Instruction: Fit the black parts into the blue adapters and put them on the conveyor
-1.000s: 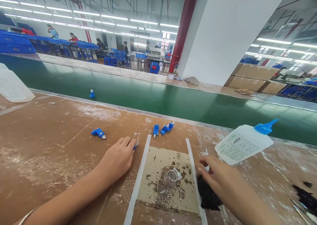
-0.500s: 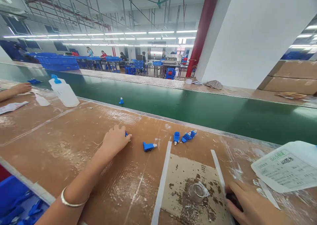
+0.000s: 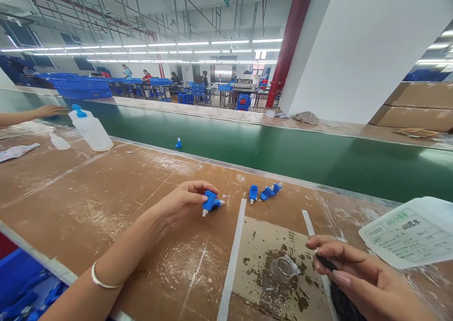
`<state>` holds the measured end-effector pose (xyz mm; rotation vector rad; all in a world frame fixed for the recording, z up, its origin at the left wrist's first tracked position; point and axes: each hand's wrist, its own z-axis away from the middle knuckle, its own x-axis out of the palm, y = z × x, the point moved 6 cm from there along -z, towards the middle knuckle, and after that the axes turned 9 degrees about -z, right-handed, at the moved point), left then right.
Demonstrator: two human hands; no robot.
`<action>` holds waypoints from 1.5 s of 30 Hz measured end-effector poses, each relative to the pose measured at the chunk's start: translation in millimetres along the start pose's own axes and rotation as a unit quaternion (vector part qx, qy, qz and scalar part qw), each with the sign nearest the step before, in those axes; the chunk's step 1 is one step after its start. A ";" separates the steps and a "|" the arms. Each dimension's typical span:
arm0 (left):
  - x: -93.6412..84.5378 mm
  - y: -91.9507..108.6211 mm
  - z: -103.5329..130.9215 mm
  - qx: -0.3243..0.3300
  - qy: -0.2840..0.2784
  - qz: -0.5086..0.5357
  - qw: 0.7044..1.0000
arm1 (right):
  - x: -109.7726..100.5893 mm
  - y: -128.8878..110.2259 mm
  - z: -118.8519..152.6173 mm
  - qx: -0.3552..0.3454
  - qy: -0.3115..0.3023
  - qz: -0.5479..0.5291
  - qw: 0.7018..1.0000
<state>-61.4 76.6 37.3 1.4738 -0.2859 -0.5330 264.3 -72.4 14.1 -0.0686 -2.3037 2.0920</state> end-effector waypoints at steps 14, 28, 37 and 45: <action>28.9 -16.1 5.4 -0.154 0.061 0.366 0.916 | 21.6 4.4 13.7 0.206 0.109 -0.196 0.953; 42.5 -11.6 8.6 -0.061 -0.001 0.198 0.978 | 18.0 13.7 2.8 0.102 0.000 -0.187 0.977; 102.0 -9.9 31.9 0.136 -0.134 -0.241 0.952 | 40.5 -19.9 14.6 -0.223 -0.098 0.329 0.912; 91.7 -9.2 31.8 0.134 -0.175 -0.401 0.889 | 52.2 -19.1 16.7 -0.316 -0.112 0.463 0.820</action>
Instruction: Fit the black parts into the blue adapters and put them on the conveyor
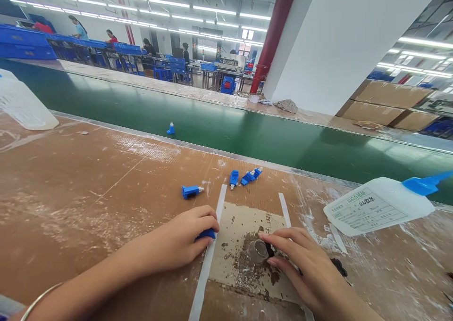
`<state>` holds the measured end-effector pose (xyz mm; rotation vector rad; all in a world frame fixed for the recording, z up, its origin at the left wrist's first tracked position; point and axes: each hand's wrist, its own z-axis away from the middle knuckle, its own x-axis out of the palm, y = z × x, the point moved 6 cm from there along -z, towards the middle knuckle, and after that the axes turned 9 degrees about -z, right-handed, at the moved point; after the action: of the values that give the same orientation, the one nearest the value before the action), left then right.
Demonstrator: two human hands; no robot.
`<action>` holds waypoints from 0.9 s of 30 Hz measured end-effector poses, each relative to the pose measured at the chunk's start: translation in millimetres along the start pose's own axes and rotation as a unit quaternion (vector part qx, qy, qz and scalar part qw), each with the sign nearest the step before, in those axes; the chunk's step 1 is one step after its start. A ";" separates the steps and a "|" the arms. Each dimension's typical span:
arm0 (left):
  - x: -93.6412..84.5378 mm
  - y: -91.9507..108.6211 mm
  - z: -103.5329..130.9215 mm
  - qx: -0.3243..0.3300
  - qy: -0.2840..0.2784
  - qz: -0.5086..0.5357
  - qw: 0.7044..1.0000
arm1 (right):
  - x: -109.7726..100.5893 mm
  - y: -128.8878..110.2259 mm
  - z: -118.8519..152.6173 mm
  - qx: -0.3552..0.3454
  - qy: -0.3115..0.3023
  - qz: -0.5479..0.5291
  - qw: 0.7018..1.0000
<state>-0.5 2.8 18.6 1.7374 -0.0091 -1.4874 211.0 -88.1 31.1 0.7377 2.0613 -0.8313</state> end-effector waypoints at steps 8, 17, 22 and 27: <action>-10.2 21.5 4.8 0.074 0.113 0.076 0.988 | 10.9 4.0 7.6 0.019 0.017 -0.012 1.000; 10.6 -7.6 -7.5 -0.049 0.058 0.243 0.967 | -1.5 9.4 6.7 0.086 0.017 -0.085 0.992; -4.5 -0.9 -2.1 -0.008 0.020 -0.012 1.000 | -7.5 17.5 7.5 0.187 0.031 -0.188 0.964; -16.0 5.5 6.7 0.081 -0.013 -0.081 0.993 | -2.9 26.8 14.5 0.308 0.052 -0.303 0.901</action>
<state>-8.1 3.3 35.1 1.8854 -0.0015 -1.6660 238.4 -83.1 18.3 0.4470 2.1558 -1.8896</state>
